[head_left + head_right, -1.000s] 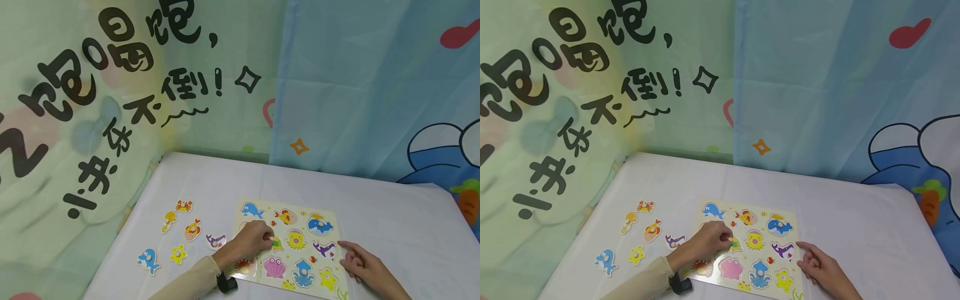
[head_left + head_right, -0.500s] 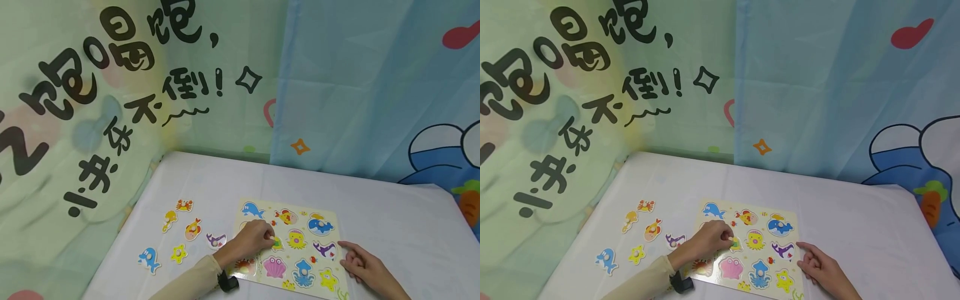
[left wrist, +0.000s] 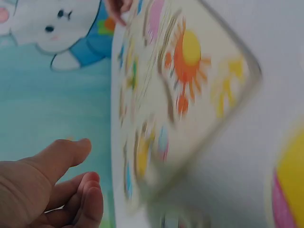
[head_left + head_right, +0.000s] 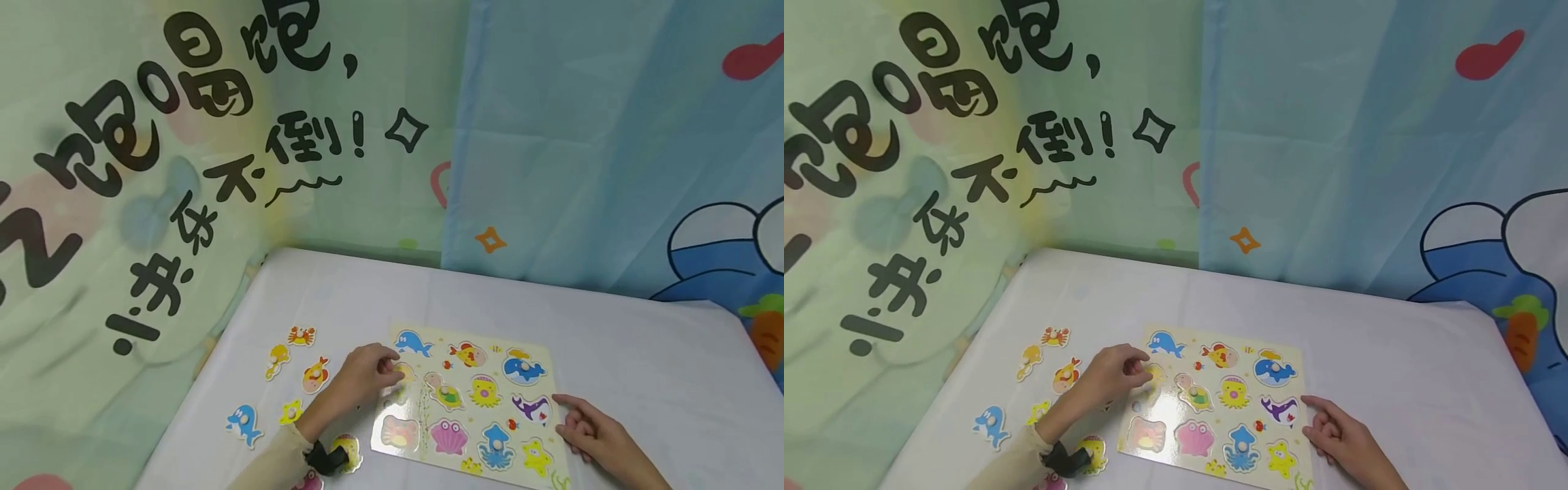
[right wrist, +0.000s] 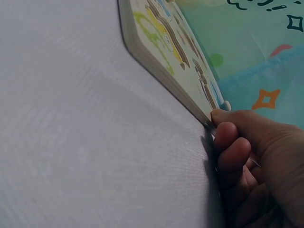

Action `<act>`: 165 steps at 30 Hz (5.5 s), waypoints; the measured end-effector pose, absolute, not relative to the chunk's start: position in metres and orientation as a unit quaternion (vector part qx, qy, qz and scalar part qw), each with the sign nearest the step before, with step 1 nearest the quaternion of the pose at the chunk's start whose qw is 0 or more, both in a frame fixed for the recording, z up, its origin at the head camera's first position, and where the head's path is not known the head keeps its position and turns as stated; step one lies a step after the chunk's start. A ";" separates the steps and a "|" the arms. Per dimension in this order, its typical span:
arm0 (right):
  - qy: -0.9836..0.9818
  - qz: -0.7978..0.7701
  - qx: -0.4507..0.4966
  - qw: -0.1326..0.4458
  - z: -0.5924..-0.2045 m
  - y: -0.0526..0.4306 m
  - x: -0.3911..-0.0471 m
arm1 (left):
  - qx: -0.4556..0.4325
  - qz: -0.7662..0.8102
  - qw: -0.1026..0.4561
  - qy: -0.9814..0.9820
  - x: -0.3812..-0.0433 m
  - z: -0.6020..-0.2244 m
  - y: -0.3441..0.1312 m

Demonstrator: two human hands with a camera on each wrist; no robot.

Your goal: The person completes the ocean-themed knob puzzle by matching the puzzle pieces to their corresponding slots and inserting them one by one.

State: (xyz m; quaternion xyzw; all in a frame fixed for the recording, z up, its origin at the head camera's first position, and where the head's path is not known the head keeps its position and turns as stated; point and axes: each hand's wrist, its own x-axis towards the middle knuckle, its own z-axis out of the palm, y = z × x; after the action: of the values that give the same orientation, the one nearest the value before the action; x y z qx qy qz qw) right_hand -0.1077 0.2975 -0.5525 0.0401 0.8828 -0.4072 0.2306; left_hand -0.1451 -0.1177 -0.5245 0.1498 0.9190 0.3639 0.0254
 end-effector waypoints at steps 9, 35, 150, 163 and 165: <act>0.882 -0.404 0.055 0.236 -0.552 0.297 -0.110 | 0.069 0.349 -0.038 0.934 -0.142 -0.510 -0.203; 0.885 -0.398 0.064 0.234 -0.555 0.296 -0.108 | 0.230 0.321 0.143 0.908 -0.145 -0.530 -0.270; 0.883 -0.418 0.047 0.209 -0.557 0.295 -0.108 | 0.208 0.297 0.119 0.924 -0.220 -0.529 0.008; 0.881 -0.422 0.041 0.212 -0.557 0.294 -0.110 | 0.194 0.316 0.131 0.919 -0.222 -0.535 0.009; 0.881 -0.420 0.042 0.211 -0.557 0.294 -0.110 | 0.201 0.323 0.133 0.915 -0.223 -0.537 0.008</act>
State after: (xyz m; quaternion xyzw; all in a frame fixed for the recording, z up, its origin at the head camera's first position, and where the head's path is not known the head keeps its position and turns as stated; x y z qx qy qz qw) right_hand -0.1105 0.2938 -0.5571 0.0417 0.8814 -0.4205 0.2113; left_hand -0.2228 0.0083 -0.5366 0.2010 0.9151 0.3231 0.1335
